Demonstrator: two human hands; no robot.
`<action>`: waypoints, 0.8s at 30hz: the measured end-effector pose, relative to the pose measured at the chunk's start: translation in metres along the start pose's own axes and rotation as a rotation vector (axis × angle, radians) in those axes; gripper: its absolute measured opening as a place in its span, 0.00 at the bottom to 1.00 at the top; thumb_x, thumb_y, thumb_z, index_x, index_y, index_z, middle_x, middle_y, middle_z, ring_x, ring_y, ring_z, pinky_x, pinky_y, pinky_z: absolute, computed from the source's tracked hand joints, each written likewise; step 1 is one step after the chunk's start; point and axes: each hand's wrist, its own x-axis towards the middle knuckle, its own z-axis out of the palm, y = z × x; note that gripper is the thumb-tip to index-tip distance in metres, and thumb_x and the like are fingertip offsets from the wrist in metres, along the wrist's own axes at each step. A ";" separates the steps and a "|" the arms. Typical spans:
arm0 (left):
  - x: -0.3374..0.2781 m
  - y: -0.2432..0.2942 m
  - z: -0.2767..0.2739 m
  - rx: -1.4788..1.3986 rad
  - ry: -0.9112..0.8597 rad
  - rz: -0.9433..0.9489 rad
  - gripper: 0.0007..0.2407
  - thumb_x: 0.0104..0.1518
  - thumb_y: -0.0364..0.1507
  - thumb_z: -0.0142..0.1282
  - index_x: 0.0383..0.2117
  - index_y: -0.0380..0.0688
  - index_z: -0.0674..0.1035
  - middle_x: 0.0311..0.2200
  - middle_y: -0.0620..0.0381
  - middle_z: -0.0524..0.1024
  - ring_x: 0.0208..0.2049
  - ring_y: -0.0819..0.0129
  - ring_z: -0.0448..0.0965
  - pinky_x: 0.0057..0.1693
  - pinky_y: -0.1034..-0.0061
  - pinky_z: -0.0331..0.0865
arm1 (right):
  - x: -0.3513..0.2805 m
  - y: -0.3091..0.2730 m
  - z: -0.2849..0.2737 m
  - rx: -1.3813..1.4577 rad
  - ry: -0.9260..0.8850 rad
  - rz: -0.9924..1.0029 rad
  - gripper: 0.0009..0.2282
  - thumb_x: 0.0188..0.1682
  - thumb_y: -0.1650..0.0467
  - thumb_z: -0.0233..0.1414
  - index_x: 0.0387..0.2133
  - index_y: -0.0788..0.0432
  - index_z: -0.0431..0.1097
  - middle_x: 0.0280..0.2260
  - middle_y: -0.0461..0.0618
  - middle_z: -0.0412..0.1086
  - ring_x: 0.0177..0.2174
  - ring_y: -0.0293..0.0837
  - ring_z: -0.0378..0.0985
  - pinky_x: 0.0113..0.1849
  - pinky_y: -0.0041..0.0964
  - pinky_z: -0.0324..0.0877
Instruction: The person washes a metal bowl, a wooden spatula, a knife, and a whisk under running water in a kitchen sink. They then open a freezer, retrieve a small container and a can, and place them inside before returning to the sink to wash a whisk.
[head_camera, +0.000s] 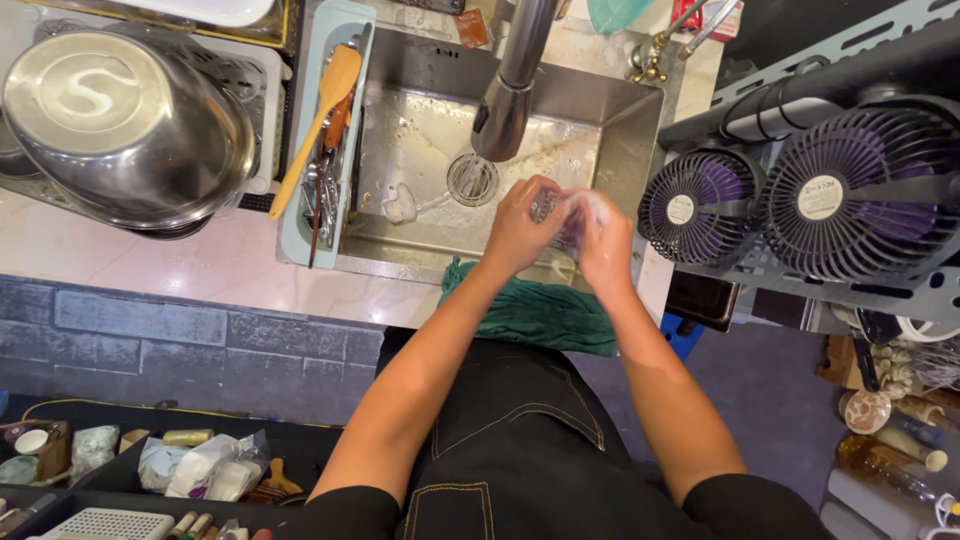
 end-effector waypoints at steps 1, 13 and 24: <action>0.001 0.005 -0.005 0.015 -0.022 0.002 0.10 0.55 0.31 0.61 0.40 0.42 0.78 0.36 0.46 0.76 0.40 0.49 0.78 0.48 0.66 0.71 | 0.008 0.005 0.002 0.044 0.008 0.202 0.13 0.60 0.68 0.45 0.40 0.64 0.76 0.29 0.58 0.73 0.31 0.41 0.73 0.35 0.38 0.70; -0.005 -0.023 0.046 -0.916 0.347 -0.618 0.09 0.62 0.36 0.58 0.40 0.45 0.78 0.31 0.62 0.74 0.28 0.75 0.73 0.31 0.77 0.65 | -0.024 0.015 0.024 -0.516 0.360 -0.868 0.06 0.57 0.71 0.50 0.44 0.60 0.71 0.49 0.63 0.69 0.55 0.60 0.68 0.51 0.56 0.70; -0.034 0.005 0.048 0.112 0.226 0.057 0.15 0.60 0.34 0.61 0.50 0.43 0.73 0.45 0.48 0.71 0.49 0.54 0.73 0.55 0.63 0.71 | 0.004 0.054 0.001 0.388 0.379 0.246 0.13 0.58 0.67 0.51 0.30 0.67 0.72 0.25 0.42 0.69 0.25 0.32 0.65 0.28 0.29 0.62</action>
